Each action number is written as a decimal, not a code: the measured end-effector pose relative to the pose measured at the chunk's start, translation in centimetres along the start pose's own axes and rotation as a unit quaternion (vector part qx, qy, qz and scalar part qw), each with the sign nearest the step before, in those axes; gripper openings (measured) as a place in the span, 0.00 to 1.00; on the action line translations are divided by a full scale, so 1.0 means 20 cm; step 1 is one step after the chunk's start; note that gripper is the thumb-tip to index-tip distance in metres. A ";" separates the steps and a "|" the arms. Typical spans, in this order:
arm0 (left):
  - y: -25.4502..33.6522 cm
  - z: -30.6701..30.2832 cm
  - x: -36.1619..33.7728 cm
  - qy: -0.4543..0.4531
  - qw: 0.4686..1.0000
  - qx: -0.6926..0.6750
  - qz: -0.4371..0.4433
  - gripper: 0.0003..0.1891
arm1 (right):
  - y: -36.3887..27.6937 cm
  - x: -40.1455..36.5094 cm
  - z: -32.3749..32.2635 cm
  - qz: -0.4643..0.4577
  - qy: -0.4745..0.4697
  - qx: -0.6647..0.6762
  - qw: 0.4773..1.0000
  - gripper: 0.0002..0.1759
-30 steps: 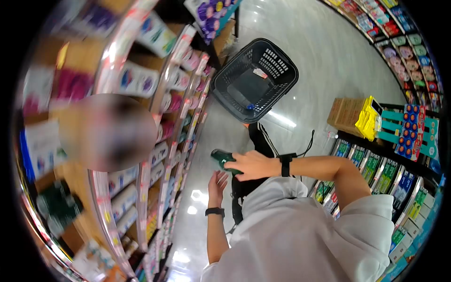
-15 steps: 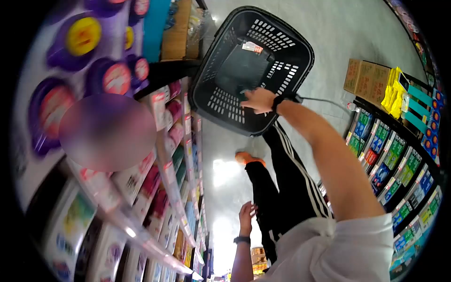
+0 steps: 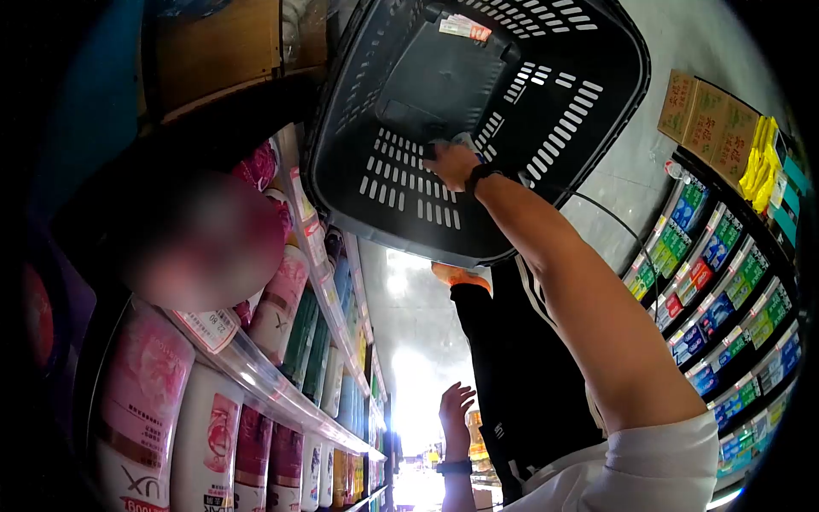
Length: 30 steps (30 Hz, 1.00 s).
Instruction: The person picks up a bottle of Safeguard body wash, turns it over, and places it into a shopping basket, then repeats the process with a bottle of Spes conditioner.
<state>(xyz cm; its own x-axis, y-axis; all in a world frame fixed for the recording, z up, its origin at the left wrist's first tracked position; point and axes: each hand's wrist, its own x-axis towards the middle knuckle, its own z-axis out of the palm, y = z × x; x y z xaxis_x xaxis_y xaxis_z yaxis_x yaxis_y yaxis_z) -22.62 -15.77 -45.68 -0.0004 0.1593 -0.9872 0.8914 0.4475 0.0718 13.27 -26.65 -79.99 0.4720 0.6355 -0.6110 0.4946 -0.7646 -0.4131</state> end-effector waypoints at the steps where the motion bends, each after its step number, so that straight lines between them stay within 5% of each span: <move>1: 0.00 0.01 0.02 -0.005 0.999 -0.032 -0.020 0.20 | 0.00 0.01 0.02 0.025 -0.010 0.025 0.999 0.23; 3: 0.02 0.06 0.01 -0.010 0.998 -0.045 -0.042 0.20 | 0.00 0.10 0.10 0.120 -0.063 0.156 0.978 0.19; 6: 0.03 0.13 0.00 0.000 0.998 -0.044 -0.036 0.18 | -0.03 0.02 0.06 0.018 0.011 -0.032 0.999 0.20; 10: 0.02 0.17 -0.03 -0.013 0.997 -0.076 -0.027 0.18 | -0.11 -0.07 -0.07 0.043 0.009 -0.073 0.996 0.20; 12: 0.07 0.20 -0.09 -0.012 0.998 -0.056 0.009 0.18 | -0.14 -0.11 -0.11 0.054 -0.034 -0.073 0.995 0.20; 15: 0.12 0.23 -0.20 -0.008 0.997 -0.054 0.058 0.18 | -0.14 -0.21 -0.12 0.018 0.036 -0.046 0.998 0.21; 17: 0.12 0.23 -0.26 -0.015 0.996 -0.061 0.071 0.19 | -0.19 -0.36 -0.34 0.003 -0.059 -0.035 0.998 0.17; 19: 0.10 0.22 -0.31 -0.024 0.994 -0.044 0.095 0.19 | -0.18 -0.46 -0.33 -0.023 -0.035 -0.028 0.999 0.11; 22: 0.07 0.20 -0.40 0.000 0.994 -0.060 0.088 0.18 | -0.22 -0.72 -0.51 -0.026 0.009 -0.017 0.999 0.18; 25: -0.01 0.11 -0.41 -0.013 0.988 -0.067 0.137 0.18 | -0.29 -0.95 -0.76 0.008 -0.061 0.062 0.996 0.18; 30: -0.07 -0.06 -0.44 -0.010 0.968 -0.091 0.234 0.15 | -0.18 -1.14 -0.68 -0.022 0.083 0.126 0.988 0.11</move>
<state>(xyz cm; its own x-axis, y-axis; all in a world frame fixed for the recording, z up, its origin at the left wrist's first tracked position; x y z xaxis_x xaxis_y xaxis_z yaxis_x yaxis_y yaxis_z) -24.46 -16.68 -36.88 0.3946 0.3651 -0.8432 0.6967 0.4794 0.5336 10.62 -36.85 -55.44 0.5772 0.6621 -0.4780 0.3302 -0.7246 -0.6049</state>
